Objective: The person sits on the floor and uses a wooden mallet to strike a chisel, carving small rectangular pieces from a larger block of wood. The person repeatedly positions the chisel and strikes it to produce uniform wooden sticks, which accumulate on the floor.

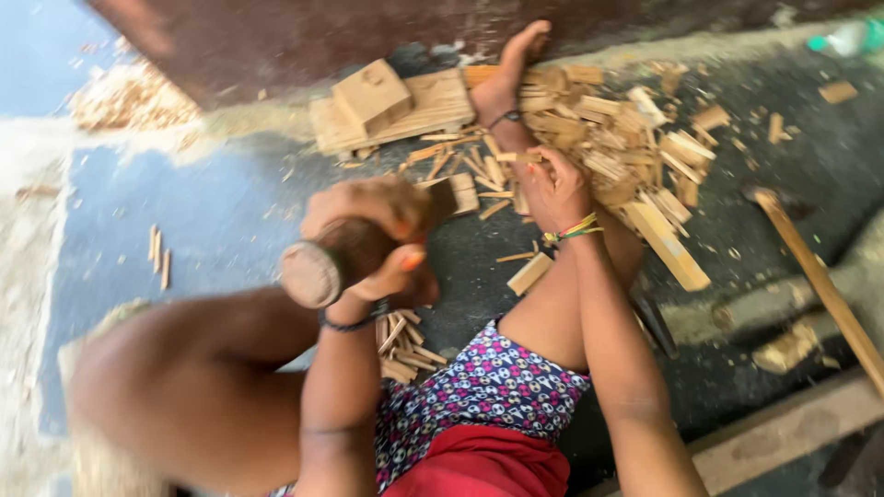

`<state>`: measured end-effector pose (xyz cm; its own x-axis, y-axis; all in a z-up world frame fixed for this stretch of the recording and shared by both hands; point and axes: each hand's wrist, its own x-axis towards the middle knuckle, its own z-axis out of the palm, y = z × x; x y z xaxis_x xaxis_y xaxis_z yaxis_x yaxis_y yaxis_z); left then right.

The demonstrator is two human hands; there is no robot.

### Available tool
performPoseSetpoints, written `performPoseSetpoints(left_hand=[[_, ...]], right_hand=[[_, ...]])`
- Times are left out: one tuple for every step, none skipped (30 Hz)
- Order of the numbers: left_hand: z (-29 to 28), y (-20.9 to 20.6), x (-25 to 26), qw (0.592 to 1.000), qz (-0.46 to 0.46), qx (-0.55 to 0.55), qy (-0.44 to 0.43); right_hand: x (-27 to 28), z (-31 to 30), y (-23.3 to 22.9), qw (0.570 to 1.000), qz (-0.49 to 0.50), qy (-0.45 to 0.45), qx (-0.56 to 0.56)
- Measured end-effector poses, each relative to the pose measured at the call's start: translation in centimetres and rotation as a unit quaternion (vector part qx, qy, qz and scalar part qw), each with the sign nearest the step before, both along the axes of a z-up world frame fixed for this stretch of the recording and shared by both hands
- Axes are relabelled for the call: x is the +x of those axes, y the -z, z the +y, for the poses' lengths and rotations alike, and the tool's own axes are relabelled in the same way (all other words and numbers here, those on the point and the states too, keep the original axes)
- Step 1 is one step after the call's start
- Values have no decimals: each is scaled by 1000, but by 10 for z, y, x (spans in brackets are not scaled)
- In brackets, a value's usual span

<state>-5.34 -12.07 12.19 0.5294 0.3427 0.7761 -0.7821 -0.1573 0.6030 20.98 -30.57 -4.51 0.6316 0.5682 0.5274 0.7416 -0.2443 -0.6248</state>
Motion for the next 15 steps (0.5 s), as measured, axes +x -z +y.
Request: performPoseSetpoints(left_hand=[[-1,-3,0,1000,-12,-14,18],[-4,-6,3,999,-15,-19,23],[-7,-9,8,999,-18,-23,28],[-7,-11,13,999,-22,-28,36],[-3,-11,18,999,-17,-16,29],[-4,-8,22,1000,-7,-9,24],[-2,-3,25,1000,2,-3,21],[2,1,29,1000,11,16,-13],[6,6,34,998,20,37,-45],[7,12,36,995,31,55,-75],[6,17,36,995,44,45,-78],[11,19,40,995,50,42,-81],[15,20,43,994,55,40,-84],[18,22,45,994,59,37,-82],[21,23,47,994,62,33,-81]], right_hand=[[0,10,13,997,70,0,-20],[-1,22,27,989,143,1,-40],[-3,32,42,991,129,-19,-36],[-7,41,57,992,114,-35,-32],[-8,51,71,993,100,-51,-27],[-10,55,85,996,58,-66,-33],[-11,62,98,996,16,-81,-38],[-9,69,107,995,-27,-93,-40],[-6,78,114,993,2,-106,-50],[-3,84,121,991,33,-117,-62],[-5,86,128,987,64,-129,-74],[-7,94,134,986,72,-130,-77],[-12,100,141,985,79,-131,-81],[-17,106,147,983,89,-135,-85],[-19,110,153,981,87,-146,-96]])
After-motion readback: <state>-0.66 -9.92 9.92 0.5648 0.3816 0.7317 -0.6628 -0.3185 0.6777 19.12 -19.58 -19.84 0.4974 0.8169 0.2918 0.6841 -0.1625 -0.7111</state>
